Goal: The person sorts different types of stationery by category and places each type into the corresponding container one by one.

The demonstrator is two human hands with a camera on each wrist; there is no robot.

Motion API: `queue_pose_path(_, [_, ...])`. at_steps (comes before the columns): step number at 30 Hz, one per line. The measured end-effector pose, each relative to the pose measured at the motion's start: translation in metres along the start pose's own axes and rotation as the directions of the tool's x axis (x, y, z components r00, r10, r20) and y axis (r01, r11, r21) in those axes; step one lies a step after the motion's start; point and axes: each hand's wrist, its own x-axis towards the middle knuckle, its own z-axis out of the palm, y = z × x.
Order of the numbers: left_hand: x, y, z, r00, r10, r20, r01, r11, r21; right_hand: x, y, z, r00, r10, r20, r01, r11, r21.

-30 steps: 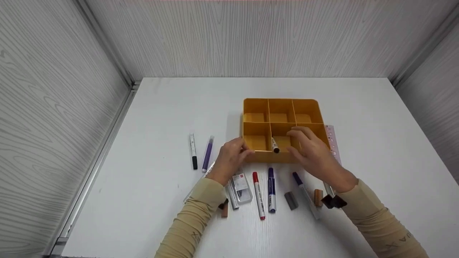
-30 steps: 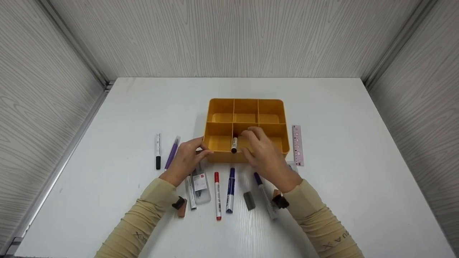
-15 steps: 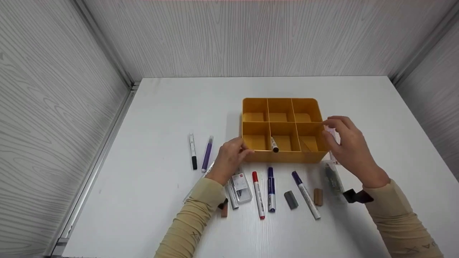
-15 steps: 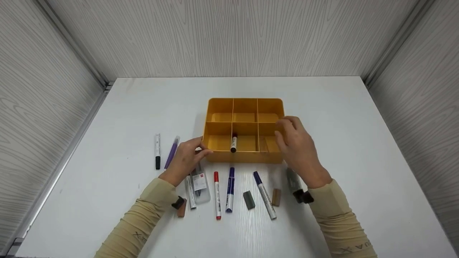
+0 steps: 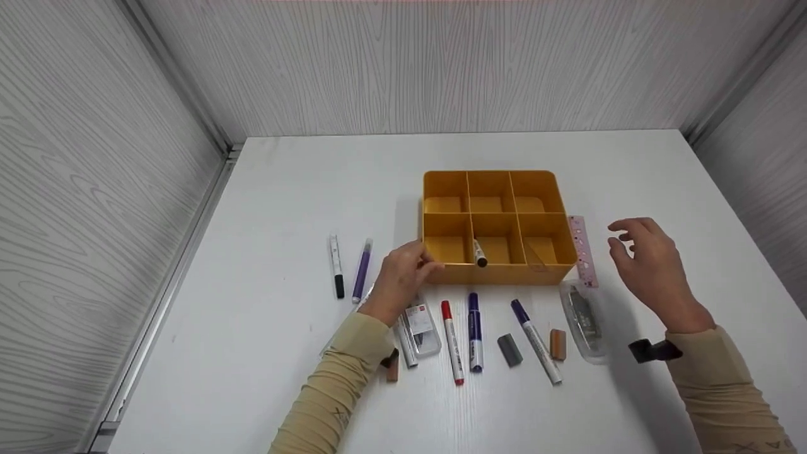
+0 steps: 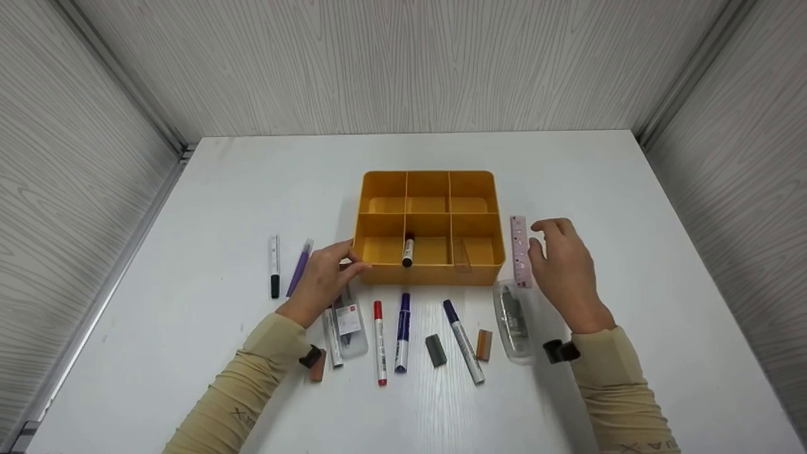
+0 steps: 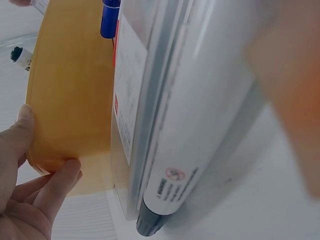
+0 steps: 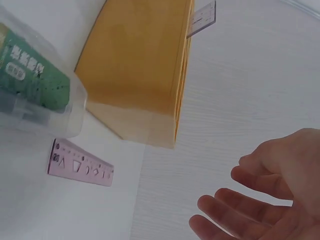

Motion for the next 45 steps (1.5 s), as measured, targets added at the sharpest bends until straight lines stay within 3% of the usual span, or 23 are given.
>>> queue_pose_path(10, [-0.001, 0.0, -0.001, 1.0, -0.001, 0.006, 0.001, 1.0, 0.012, -0.004, 0.026, 0.009, 0.99, 0.092, 0.107, -0.088, 0.995, -0.043])
queue_pose_path(14, [-0.001, 0.0, -0.001, 1.0, -0.009, 0.01, 0.009, 1.0, 0.014, -0.003, 0.035, 0.017, 0.97, 0.15, 0.194, -0.142, 0.988, -0.056])
queue_pose_path(17, [0.0, 0.0, -0.001, 1.0, -0.003, 0.008, 0.003, 1.0, 0.006, -0.002, 0.04, 0.024, 0.934, 0.208, 0.292, -0.193, 0.978, -0.08])
queue_pose_path(22, [0.0, -0.001, 0.001, 1.0, 0.008, -0.002, -0.008, 1.0, -0.002, 0.002, 0.046, 0.036, 0.847, 0.307, 0.433, -0.277, 0.952, -0.133])
queue_pose_path(26, [0.0, -0.001, 0.0, 1.0, 0.015, -0.01, -0.015, 1.0, 0.004, 0.006, 0.049, 0.043, 0.791, 0.367, 0.489, -0.337, 0.929, -0.152])
queue_pose_path(30, [0.0, -0.001, 0.0, 1.0, 0.014, -0.01, -0.014, 1.0, 0.015, 0.007, 0.05, 0.047, 0.754, 0.408, 0.515, -0.388, 0.909, -0.153])
queue_pose_path(32, [0.0, -0.001, 0.0, 1.0, 0.007, -0.007, -0.007, 1.0, 0.017, 0.007, 0.051, 0.048, 0.754, 0.411, 0.512, -0.393, 0.907, -0.15])
queue_pose_path(39, [-0.001, 0.001, 0.0, 1.0, -0.009, 0.008, 0.009, 1.0, 0.018, 0.006, 0.052, 0.05, 0.792, 0.37, 0.485, -0.347, 0.927, -0.142])
queue_pose_path(42, [-0.001, 0.001, 0.0, 1.0, -0.013, 0.011, 0.013, 1.0, 0.022, 0.007, 0.053, 0.05, 0.794, 0.367, 0.485, -0.341, 0.929, -0.145])
queue_pose_path(45, [-0.002, 0.001, 0.0, 1.0, -0.011, 0.008, 0.011, 1.0, 0.018, 0.008, 0.052, 0.05, 0.781, 0.381, 0.495, -0.358, 0.922, -0.146])
